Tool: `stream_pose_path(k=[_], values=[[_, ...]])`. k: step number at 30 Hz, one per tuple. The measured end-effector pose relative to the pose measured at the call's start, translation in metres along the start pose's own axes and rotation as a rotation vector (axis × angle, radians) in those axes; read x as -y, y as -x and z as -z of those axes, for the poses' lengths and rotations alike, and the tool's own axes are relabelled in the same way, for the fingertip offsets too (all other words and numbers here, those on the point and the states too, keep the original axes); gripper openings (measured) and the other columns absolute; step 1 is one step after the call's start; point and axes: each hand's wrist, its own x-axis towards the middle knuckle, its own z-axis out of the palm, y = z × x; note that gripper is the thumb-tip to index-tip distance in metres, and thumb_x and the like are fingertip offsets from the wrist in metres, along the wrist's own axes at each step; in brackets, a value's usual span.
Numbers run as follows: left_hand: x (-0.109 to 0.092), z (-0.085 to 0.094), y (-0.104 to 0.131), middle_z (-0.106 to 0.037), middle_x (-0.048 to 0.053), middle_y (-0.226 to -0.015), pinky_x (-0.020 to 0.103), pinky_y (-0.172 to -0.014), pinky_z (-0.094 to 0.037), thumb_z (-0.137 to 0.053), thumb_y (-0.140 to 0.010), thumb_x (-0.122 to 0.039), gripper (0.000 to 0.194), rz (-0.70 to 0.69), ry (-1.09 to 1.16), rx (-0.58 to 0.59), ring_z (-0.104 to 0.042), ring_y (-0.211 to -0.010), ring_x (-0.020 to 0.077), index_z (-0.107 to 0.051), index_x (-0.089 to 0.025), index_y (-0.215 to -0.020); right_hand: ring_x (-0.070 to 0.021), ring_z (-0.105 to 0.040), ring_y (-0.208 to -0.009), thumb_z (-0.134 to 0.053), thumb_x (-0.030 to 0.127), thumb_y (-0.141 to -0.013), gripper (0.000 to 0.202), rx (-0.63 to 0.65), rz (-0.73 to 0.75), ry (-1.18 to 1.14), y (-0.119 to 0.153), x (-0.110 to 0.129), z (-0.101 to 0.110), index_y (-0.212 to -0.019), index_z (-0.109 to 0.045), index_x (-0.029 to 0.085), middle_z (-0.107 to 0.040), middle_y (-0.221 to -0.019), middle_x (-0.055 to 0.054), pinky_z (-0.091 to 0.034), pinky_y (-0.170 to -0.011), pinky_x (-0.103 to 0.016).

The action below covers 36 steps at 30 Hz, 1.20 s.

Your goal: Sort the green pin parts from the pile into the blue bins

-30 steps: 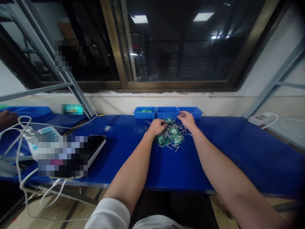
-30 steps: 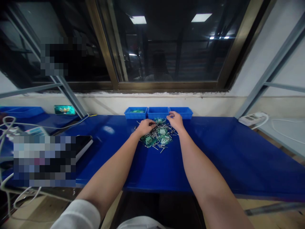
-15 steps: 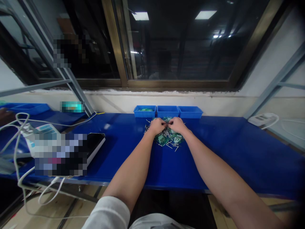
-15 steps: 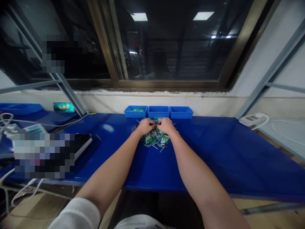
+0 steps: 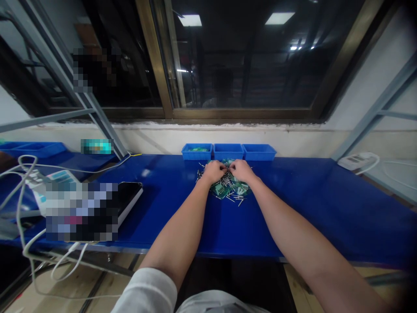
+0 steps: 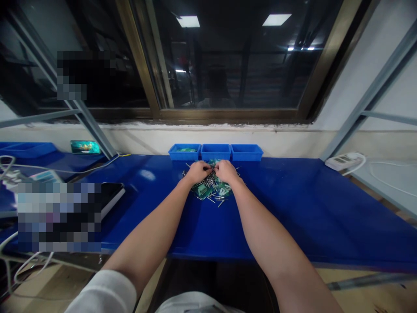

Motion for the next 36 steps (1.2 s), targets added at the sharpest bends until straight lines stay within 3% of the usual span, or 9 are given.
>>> stream_pose_path(k=[7, 12, 19, 25, 32, 36], values=[[-0.002, 0.003, 0.002, -0.066, 0.005, -0.102, 0.027, -0.082, -0.044, -0.057, -0.077, -0.033, 0.029, -0.014, 0.065, -0.081, -0.059, -0.093, 0.0187, -0.066, -0.023, -0.102, -0.0202, -0.062, -0.082, -0.053, 0.027, -0.081, 0.017, -0.081, -0.016, -0.126, -0.001, -0.006, 0.002, -0.082, -0.068, 0.019, -0.07, -0.085, -0.008, -0.041, -0.073, -0.027], [-0.004, 0.005, 0.002, -0.067, 0.004, -0.092, 0.026, -0.079, -0.044, -0.05, -0.082, -0.032, 0.023, -0.11, 0.067, -0.104, -0.06, -0.086, 0.0168, -0.069, -0.023, -0.093, -0.0169, -0.061, -0.071, -0.05, 0.028, -0.083, 0.02, -0.116, 0.045, -0.247, 0.0, -0.004, 0.005, -0.079, -0.067, 0.018, -0.069, -0.076, -0.005, -0.041, -0.066, -0.025], [-0.007, 0.008, 0.001, -0.068, 0.004, -0.09, 0.026, -0.079, -0.044, -0.049, -0.082, -0.022, 0.019, -0.076, 0.114, -0.116, -0.06, -0.085, 0.0166, -0.068, -0.019, -0.086, -0.0144, -0.059, -0.06, -0.052, 0.032, -0.079, 0.021, -0.178, -0.02, -0.485, -0.001, -0.005, 0.002, -0.071, -0.063, 0.016, -0.065, -0.062, -0.003, -0.041, -0.06, -0.024], [-0.008, 0.007, 0.003, -0.067, 0.005, -0.09, 0.026, -0.077, -0.045, -0.056, -0.079, -0.032, 0.019, -0.054, 0.162, -0.152, -0.059, -0.084, 0.0163, -0.065, -0.017, -0.087, -0.0136, -0.058, -0.056, -0.06, 0.038, -0.072, 0.028, -0.137, -0.096, -0.787, -0.001, -0.002, -0.001, -0.089, -0.057, 0.015, -0.06, -0.057, 0.0, -0.044, -0.059, -0.025], [-0.006, 0.008, 0.002, -0.066, 0.003, -0.085, 0.025, -0.078, -0.044, -0.054, -0.081, -0.029, 0.017, -0.13, 0.193, -0.188, -0.059, -0.08, 0.0142, -0.067, -0.019, -0.086, -0.0118, -0.052, -0.05, -0.058, 0.051, -0.072, 0.037, -0.144, -0.108, -0.807, -0.002, -0.002, 0.001, -0.086, -0.055, 0.017, -0.058, -0.054, 0.002, -0.04, -0.053, -0.024], [-0.005, 0.011, 0.002, -0.066, 0.004, -0.086, 0.026, -0.079, -0.044, -0.054, -0.082, -0.029, 0.018, -0.114, 0.226, -0.263, -0.059, -0.081, 0.0145, -0.068, -0.018, -0.087, -0.01, -0.047, -0.045, -0.05, 0.058, -0.075, 0.043, -0.183, -0.123, -0.755, -0.004, -0.009, 0.002, -0.068, -0.057, 0.016, -0.058, -0.052, -0.001, -0.036, -0.049, -0.023]])
